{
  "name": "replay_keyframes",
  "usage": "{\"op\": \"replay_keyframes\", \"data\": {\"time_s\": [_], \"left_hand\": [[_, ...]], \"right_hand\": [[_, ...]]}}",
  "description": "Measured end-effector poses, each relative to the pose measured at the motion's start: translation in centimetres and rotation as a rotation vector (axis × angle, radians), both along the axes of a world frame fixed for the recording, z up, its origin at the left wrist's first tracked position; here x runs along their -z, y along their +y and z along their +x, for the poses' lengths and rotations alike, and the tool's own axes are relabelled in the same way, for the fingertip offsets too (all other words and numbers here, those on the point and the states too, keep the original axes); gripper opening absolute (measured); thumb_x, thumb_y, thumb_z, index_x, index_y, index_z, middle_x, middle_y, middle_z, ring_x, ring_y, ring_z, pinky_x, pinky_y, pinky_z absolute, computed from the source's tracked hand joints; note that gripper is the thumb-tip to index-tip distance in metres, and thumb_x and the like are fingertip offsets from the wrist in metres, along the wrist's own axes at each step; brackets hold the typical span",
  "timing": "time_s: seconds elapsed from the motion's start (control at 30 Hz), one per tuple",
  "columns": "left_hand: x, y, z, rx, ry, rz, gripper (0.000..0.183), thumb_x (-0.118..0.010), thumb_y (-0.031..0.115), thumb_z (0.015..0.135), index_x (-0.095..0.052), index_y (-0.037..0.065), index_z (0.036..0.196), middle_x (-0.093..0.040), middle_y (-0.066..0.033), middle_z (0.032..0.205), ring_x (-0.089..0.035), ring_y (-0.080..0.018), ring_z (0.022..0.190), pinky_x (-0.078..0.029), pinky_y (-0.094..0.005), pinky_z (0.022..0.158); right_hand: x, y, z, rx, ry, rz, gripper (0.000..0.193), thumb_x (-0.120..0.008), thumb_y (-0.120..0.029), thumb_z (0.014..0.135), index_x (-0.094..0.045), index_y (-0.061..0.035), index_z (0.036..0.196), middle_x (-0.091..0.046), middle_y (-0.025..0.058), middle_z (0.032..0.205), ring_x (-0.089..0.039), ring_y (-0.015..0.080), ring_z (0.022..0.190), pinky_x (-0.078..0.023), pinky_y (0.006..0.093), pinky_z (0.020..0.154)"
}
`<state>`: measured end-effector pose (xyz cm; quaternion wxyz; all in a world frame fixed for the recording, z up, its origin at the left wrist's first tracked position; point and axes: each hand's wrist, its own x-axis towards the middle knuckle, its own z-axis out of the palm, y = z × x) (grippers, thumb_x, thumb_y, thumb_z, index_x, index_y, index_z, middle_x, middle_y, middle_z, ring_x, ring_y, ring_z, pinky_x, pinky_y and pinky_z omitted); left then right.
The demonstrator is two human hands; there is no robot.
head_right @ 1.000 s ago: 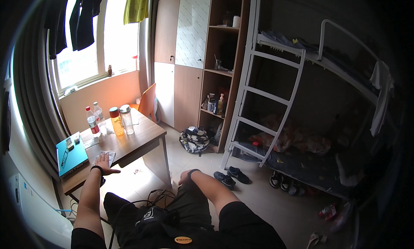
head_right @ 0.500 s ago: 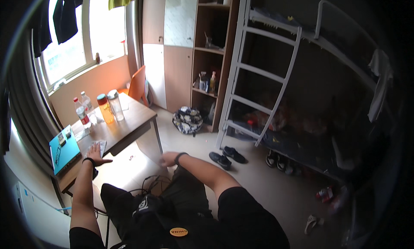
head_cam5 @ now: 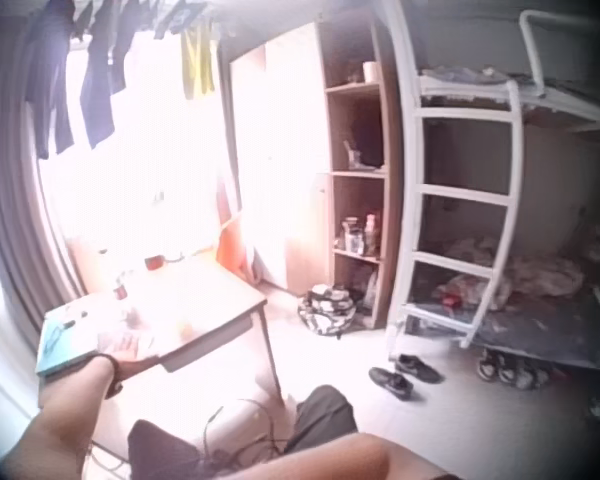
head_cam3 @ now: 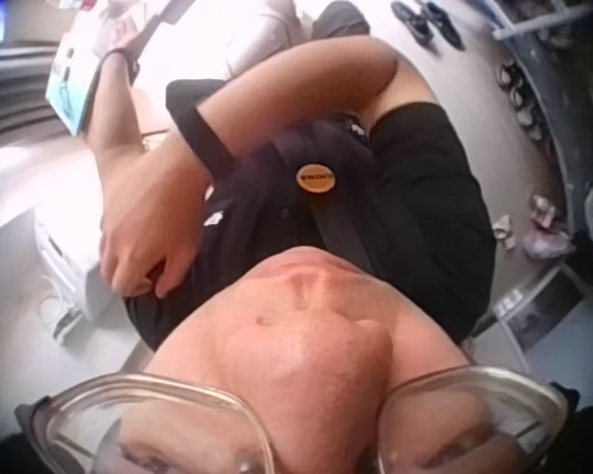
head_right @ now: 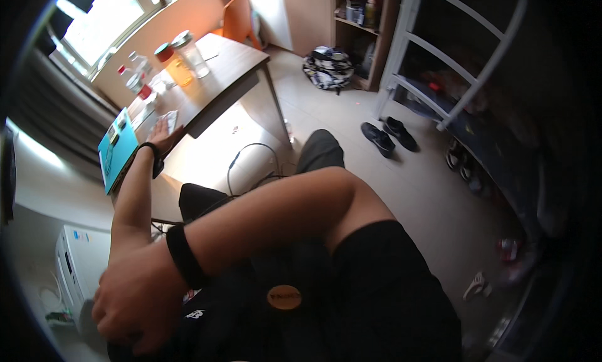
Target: The person wipes a desk surface with a tissue and handles a lapel microphone with a cable.
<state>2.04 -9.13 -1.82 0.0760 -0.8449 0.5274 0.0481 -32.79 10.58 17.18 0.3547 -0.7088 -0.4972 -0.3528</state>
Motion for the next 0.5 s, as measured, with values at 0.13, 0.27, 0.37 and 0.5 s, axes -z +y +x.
{"op": "replay_keyframes", "data": {"time_s": [0.13, 0.27, 0.37, 0.5], "left_hand": [[0.2, -0.8, -0.6, -0.004, -0.037, 0.018, 0.119, -0.034, 0.090, 0.080, -0.010, 0.004, 0.159, -0.006, -0.0195, 0.166, -0.009, -0.0355, 0.153, -0.010, -0.0433, 0.124], [-1.1, 0.3, -2.0, -0.045, -0.047, -0.009, 0.123, -0.036, 0.093, 0.076, -0.012, 0.006, 0.159, -0.006, -0.0180, 0.166, -0.010, -0.0337, 0.153, -0.011, -0.0421, 0.124], [-1.6, 0.3, -2.1, -0.055, -0.008, -0.021, 0.123, -0.038, 0.092, 0.075, -0.012, 0.007, 0.159, -0.006, -0.0171, 0.166, -0.009, -0.0321, 0.154, -0.011, -0.0419, 0.124], [-0.9, 0.5, -1.7, -0.088, 0.024, -0.020, 0.129, -0.037, 0.097, 0.070, -0.007, 0.010, 0.160, -0.003, -0.0157, 0.167, -0.005, -0.0326, 0.154, -0.009, -0.0479, 0.124]], "right_hand": [[1.2, 0.6, 0.1, 0.050, 0.134, 0.007, 0.035, -0.068, -0.038, 0.085, -0.068, -0.0036, 0.090, -0.068, 0.0142, 0.095, -0.066, 0.0319, 0.095, -0.053, 0.0432, 0.084], [2.1, -0.4, 1.2, 0.114, 0.161, 0.031, 0.035, -0.067, -0.038, 0.087, -0.062, -0.0032, 0.090, -0.060, 0.0114, 0.093, -0.060, 0.0292, 0.093, -0.050, 0.0412, 0.080], [1.7, -1.0, 0.5, 0.154, 0.160, 0.042, 0.033, -0.067, -0.036, 0.088, -0.060, -0.0039, 0.087, -0.058, 0.0103, 0.092, -0.059, 0.0283, 0.089, -0.049, 0.0402, 0.075], [0.9, -0.3, -0.7, -0.019, 0.098, 0.048, 0.028, -0.065, -0.033, 0.090, -0.057, -0.0070, 0.084, -0.053, 0.0087, 0.086, -0.055, 0.0254, 0.083, -0.044, 0.0378, 0.071]]}}
